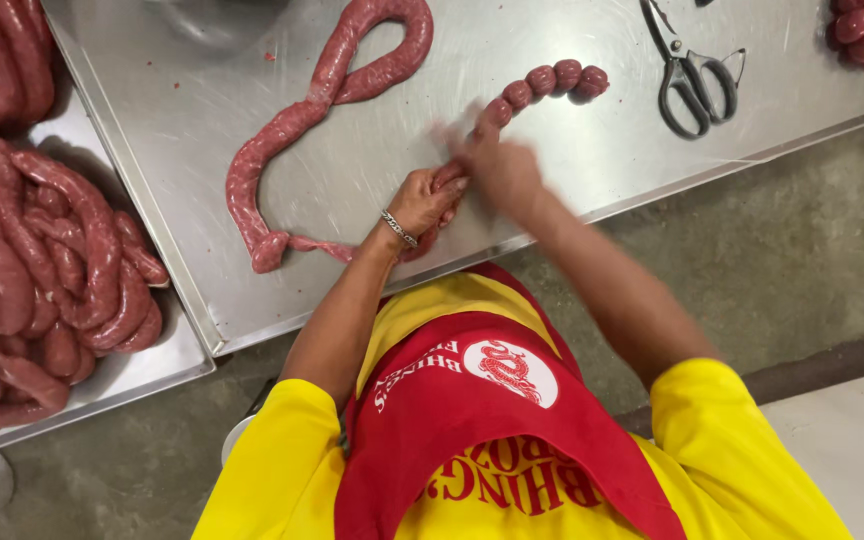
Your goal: The person ties sections of sausage casing filled with meat by hand to create individual links. They use a length of thin white string to tie knots between links and cut the string with a pair of scissors.
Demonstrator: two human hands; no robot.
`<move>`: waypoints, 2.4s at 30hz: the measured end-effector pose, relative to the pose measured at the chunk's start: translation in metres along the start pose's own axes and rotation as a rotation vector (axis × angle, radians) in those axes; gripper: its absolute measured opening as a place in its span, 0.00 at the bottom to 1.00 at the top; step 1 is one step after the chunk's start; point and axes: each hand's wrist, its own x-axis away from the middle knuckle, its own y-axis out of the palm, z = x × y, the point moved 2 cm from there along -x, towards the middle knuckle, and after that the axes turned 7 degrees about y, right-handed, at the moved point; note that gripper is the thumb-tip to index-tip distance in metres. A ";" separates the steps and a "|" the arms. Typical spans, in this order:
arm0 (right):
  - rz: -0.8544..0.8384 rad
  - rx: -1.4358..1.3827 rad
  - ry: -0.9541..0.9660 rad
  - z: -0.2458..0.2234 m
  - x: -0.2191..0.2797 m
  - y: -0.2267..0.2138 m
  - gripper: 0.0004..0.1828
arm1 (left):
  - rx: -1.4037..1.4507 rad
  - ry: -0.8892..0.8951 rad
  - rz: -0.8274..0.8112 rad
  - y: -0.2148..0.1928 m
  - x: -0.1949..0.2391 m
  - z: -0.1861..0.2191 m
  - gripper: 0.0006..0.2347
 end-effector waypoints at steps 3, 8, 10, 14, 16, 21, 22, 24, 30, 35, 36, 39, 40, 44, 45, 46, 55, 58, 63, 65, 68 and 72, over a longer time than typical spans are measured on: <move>0.134 -0.366 -0.277 -0.038 0.097 -0.032 0.42 | -0.069 0.003 0.012 -0.006 0.001 -0.006 0.08; 0.032 -0.722 0.268 0.018 0.158 -0.049 0.30 | -0.039 -0.204 0.140 0.006 0.004 -0.001 0.18; -0.107 -1.096 0.348 0.031 0.175 -0.044 0.24 | -0.129 -0.184 0.108 0.008 0.009 0.003 0.17; 0.035 -0.809 0.330 0.051 0.170 -0.042 0.25 | -0.195 -0.089 0.038 0.019 0.009 -0.002 0.14; 0.051 -0.813 0.286 0.052 0.155 -0.036 0.23 | -0.194 -0.099 0.016 0.018 0.009 -0.004 0.13; 0.186 -0.888 0.386 0.047 0.104 -0.022 0.21 | -0.119 -0.132 0.022 0.016 0.013 -0.004 0.11; 0.167 -0.942 0.389 0.043 0.092 -0.019 0.22 | -0.103 -0.135 0.029 0.017 0.015 -0.003 0.11; 0.141 -0.840 0.296 0.030 0.072 -0.015 0.20 | -0.156 -0.088 0.020 0.019 0.018 0.001 0.11; 0.044 -0.867 0.284 0.016 0.042 -0.023 0.10 | -0.489 -0.003 0.022 0.020 0.022 -0.002 0.10; 0.086 -0.724 0.017 -0.027 0.068 -0.045 0.08 | -0.829 0.467 0.030 0.023 0.018 -0.017 0.08; 0.114 -0.749 -0.057 -0.029 0.084 -0.049 0.09 | -0.630 0.543 0.050 0.023 0.024 -0.012 0.11; -0.042 -0.919 -0.117 -0.012 0.116 -0.050 0.09 | -0.237 0.259 0.190 0.023 0.022 -0.007 0.15; -0.032 -1.029 0.021 -0.003 0.125 -0.046 0.09 | -0.136 0.080 0.242 0.021 0.021 -0.009 0.17; 0.045 -1.100 0.431 0.017 0.159 -0.025 0.16 | -0.033 -0.055 0.240 0.016 0.017 -0.010 0.17; 0.069 -1.027 0.489 0.023 0.169 -0.019 0.19 | -0.024 -0.082 0.227 0.013 0.016 -0.010 0.17; 0.110 -1.152 0.384 0.029 0.182 -0.015 0.13 | -0.015 -0.110 0.213 0.011 0.015 -0.012 0.16; 0.473 -1.816 0.719 0.169 0.327 -0.001 0.11 | 0.123 -0.163 0.105 -0.001 0.017 -0.017 0.14; -0.517 -0.932 0.671 0.131 0.322 0.029 0.09 | 0.314 -0.365 -0.018 -0.019 0.014 -0.007 0.11; -0.179 -1.571 0.544 0.154 0.383 0.063 0.09 | 0.758 -0.569 -0.034 -0.030 0.015 -0.025 0.08; -0.212 -1.553 0.705 0.139 0.390 0.117 0.15 | 0.883 -0.548 -0.122 -0.031 0.009 -0.024 0.11; -0.279 -1.221 1.011 0.153 0.383 0.148 0.18 | 0.945 -0.446 -0.138 -0.034 0.013 0.001 0.17; 0.025 -1.362 1.018 0.198 0.355 0.081 0.09 | 0.632 -0.359 -0.066 -0.036 0.045 0.037 0.22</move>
